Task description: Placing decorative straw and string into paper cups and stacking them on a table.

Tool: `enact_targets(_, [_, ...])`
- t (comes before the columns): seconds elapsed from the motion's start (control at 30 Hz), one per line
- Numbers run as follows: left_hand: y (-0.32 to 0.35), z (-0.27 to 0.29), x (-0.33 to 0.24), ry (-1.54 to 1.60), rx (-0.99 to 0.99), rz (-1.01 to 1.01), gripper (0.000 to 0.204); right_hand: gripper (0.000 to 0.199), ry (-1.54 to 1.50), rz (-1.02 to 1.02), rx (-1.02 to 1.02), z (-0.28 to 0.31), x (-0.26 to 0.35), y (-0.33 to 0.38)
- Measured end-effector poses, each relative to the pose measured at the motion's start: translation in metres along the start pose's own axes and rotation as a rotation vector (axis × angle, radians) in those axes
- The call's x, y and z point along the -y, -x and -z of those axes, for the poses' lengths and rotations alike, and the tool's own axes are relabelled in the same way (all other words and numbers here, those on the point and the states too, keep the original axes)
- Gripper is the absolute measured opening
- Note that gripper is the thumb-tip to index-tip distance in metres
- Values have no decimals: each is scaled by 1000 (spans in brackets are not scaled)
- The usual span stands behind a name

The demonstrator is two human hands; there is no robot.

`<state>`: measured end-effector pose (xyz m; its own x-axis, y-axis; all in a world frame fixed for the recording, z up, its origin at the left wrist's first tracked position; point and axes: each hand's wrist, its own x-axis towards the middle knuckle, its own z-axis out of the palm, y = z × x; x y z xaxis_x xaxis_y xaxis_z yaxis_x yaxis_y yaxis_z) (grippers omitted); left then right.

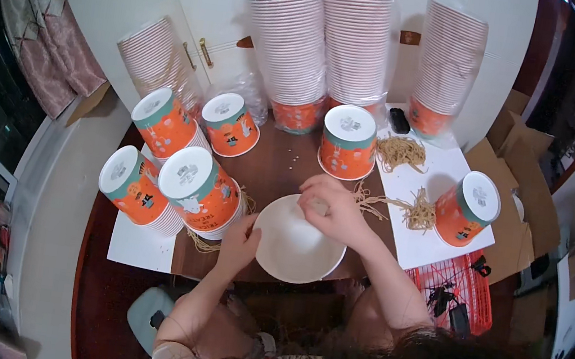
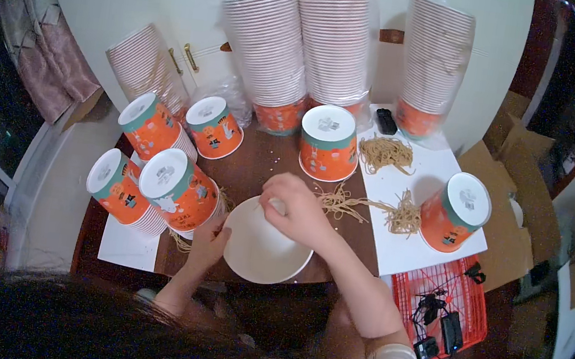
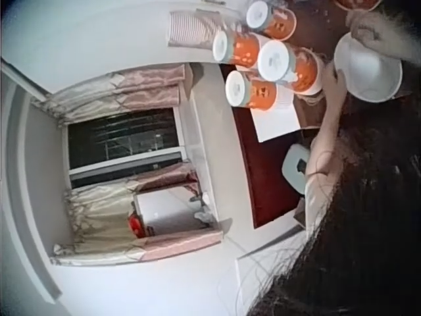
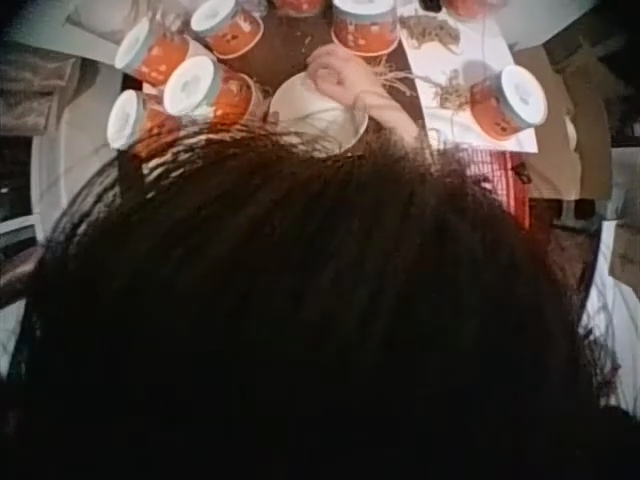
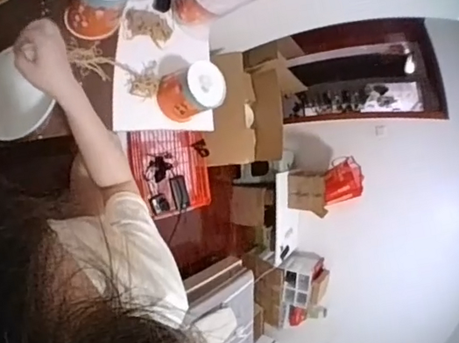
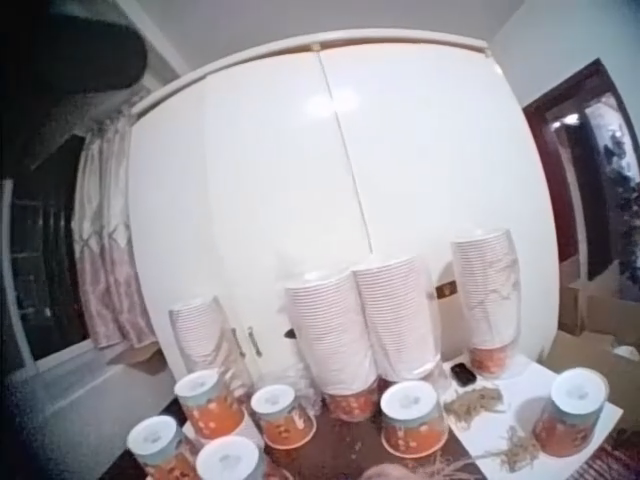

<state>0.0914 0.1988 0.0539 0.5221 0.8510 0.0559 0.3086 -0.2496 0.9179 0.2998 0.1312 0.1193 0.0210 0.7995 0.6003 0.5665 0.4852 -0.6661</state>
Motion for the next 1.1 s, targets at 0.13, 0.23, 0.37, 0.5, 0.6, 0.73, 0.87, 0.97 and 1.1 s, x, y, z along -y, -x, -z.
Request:
enact_targets(0.13, [-4, 12, -18, -344, -222, -366, 29, 12, -41, -194, 373, -24, 6, 14])
enact_targets(0.23, [-6, 16, -20, -383, -261, -420, 32, 12, 30, -137, 370, -49, 9, 24])
enact_targets(0.37, [-9, 15, -19, -359, -292, -548, 33, 10, 94, -125, 414, -66, 8, 33])
enact_targets(0.5, [-5, 17, -19, -374, -265, -544, 33, 9, 110, -135, 478, -68, 6, 35])
enact_targets(0.6, [-4, 20, -19, -381, -276, -557, 33, 10, 90, -100, 469, -69, 6, 36])
enact_targets(0.73, [-4, 20, -16, -385, -280, -561, 34, 9, 91, -80, 465, -73, 7, 38])
enact_targets(0.87, [-3, 22, -16, -397, -287, -587, 35, 9, 94, -52, 473, -75, 8, 37])
enact_targets(0.97, [-3, 22, -15, -398, -289, -586, 35, 8, 104, -31, 485, -77, 8, 38])
enact_targets(1.1, [-3, 22, -15, -377, -285, -576, 35, 8, 106, -15, 485, -80, 7, 39])
